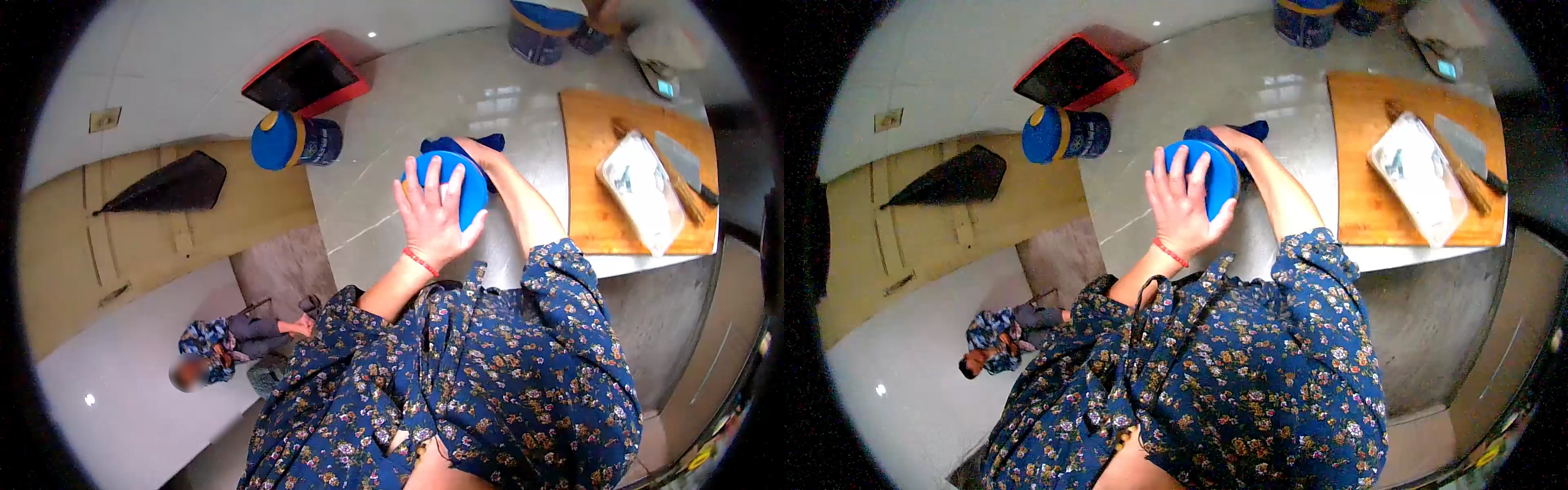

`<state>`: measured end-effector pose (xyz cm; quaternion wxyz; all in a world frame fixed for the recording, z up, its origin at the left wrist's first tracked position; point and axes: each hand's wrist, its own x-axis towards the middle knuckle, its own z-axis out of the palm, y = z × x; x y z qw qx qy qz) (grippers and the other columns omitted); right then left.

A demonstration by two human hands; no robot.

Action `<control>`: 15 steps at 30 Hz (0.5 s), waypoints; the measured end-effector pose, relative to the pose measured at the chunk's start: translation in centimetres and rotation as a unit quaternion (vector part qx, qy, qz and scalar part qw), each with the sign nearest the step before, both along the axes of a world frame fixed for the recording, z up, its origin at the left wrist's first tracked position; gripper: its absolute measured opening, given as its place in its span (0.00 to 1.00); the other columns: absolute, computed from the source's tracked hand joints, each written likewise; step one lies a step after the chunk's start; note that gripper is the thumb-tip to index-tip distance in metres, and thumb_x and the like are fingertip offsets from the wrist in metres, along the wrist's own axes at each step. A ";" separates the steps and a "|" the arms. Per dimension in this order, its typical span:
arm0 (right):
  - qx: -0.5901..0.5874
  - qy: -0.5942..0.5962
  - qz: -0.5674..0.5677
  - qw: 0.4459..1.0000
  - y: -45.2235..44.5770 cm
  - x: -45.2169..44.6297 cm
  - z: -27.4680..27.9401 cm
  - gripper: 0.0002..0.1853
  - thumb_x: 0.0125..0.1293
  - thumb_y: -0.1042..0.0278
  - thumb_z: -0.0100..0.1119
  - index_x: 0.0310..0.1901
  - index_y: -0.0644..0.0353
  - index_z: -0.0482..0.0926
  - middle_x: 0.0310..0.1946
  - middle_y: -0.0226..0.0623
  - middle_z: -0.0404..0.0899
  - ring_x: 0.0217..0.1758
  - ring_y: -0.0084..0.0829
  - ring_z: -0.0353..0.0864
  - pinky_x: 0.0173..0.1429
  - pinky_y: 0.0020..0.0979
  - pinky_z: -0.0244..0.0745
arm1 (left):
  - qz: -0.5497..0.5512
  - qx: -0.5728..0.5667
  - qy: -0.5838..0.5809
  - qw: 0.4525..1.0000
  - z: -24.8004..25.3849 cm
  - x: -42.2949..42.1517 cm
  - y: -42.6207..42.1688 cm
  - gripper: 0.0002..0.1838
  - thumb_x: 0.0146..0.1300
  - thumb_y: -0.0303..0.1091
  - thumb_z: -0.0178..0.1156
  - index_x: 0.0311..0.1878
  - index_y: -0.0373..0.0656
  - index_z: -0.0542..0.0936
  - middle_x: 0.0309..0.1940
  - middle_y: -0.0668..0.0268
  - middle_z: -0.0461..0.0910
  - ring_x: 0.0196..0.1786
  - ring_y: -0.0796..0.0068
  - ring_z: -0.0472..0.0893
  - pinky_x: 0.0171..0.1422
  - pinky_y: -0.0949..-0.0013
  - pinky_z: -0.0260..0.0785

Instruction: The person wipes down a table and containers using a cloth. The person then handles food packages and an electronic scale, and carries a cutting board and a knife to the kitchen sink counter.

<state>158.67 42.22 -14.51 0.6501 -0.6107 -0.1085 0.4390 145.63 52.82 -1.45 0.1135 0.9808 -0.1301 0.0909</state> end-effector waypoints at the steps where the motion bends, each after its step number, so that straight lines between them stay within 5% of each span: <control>1: -0.012 -0.049 -0.033 0.998 -0.3 -0.2 -0.9 0.14 0.66 0.58 0.53 0.42 0.59 0.82 0.44 0.34 0.83 0.41 0.23 0.78 0.45 0.32 0.75 | -0.003 0.009 -0.004 1.000 0.1 0.2 -0.2 0.41 0.48 0.58 0.61 0.66 0.51 0.65 0.67 0.52 0.57 0.72 0.39 0.50 0.66 0.33 0.46; 4: 0.061 0.027 -0.190 0.980 -1.2 -3.5 -4.0 0.18 0.69 0.56 0.51 0.47 0.63 0.81 0.45 0.37 0.82 0.46 0.25 0.79 0.51 0.32 0.75 | -0.006 0.025 -0.015 1.000 -0.1 0.4 -0.2 0.41 0.49 0.56 0.60 0.67 0.51 0.64 0.66 0.52 0.57 0.71 0.39 0.50 0.64 0.36 0.48; 6: 0.246 0.121 -0.323 0.906 -1.2 -7.2 -1.4 0.22 0.72 0.57 0.45 0.59 0.65 0.72 0.56 0.38 0.76 0.55 0.28 0.76 0.61 0.33 0.70 | -0.008 0.022 -0.023 0.999 -0.2 0.6 -0.5 0.40 0.51 0.55 0.60 0.67 0.51 0.64 0.65 0.52 0.58 0.70 0.39 0.51 0.64 0.38 0.49; 9: 0.271 -0.001 -0.456 0.848 2.6 -13.0 -4.6 0.25 0.75 0.58 0.38 0.68 0.63 0.59 0.65 0.39 0.65 0.66 0.31 0.65 0.70 0.34 0.60 | 0.004 0.050 -0.015 0.999 0.0 0.3 -1.0 0.39 0.54 0.55 0.58 0.68 0.52 0.64 0.67 0.51 0.56 0.70 0.38 0.50 0.64 0.37 0.49; 11: 0.221 -0.068 -0.569 0.789 5.7 -16.2 -0.5 0.25 0.75 0.58 0.38 0.68 0.62 0.58 0.66 0.38 0.63 0.68 0.32 0.62 0.72 0.35 0.56 | -0.009 0.050 -0.017 0.999 -0.2 0.3 -0.9 0.37 0.56 0.55 0.56 0.69 0.53 0.63 0.68 0.52 0.55 0.71 0.38 0.48 0.64 0.37 0.49; 12: 0.306 0.013 -0.584 0.752 7.1 -17.1 -0.7 0.25 0.75 0.58 0.37 0.68 0.61 0.57 0.68 0.37 0.60 0.70 0.32 0.58 0.73 0.36 0.53 | -0.002 0.055 -0.015 0.998 -0.2 0.2 -1.0 0.37 0.57 0.54 0.56 0.69 0.52 0.63 0.68 0.52 0.55 0.71 0.38 0.48 0.64 0.37 0.49; 13: 0.184 -0.121 -0.567 0.794 5.3 -16.4 3.5 0.25 0.75 0.59 0.38 0.68 0.61 0.57 0.68 0.38 0.60 0.71 0.33 0.58 0.74 0.36 0.53 | 0.005 0.060 -0.014 0.998 -0.2 0.0 -1.0 0.36 0.58 0.54 0.56 0.69 0.52 0.63 0.68 0.52 0.54 0.71 0.38 0.48 0.64 0.37 0.48; 15: 0.160 -0.144 -0.528 0.821 4.0 -16.4 4.4 0.26 0.75 0.59 0.40 0.70 0.62 0.55 0.67 0.39 0.60 0.70 0.34 0.60 0.73 0.36 0.55 | 0.004 0.063 -0.025 0.998 -0.4 -0.2 -1.0 0.35 0.59 0.53 0.55 0.69 0.51 0.63 0.68 0.51 0.54 0.71 0.37 0.48 0.65 0.36 0.48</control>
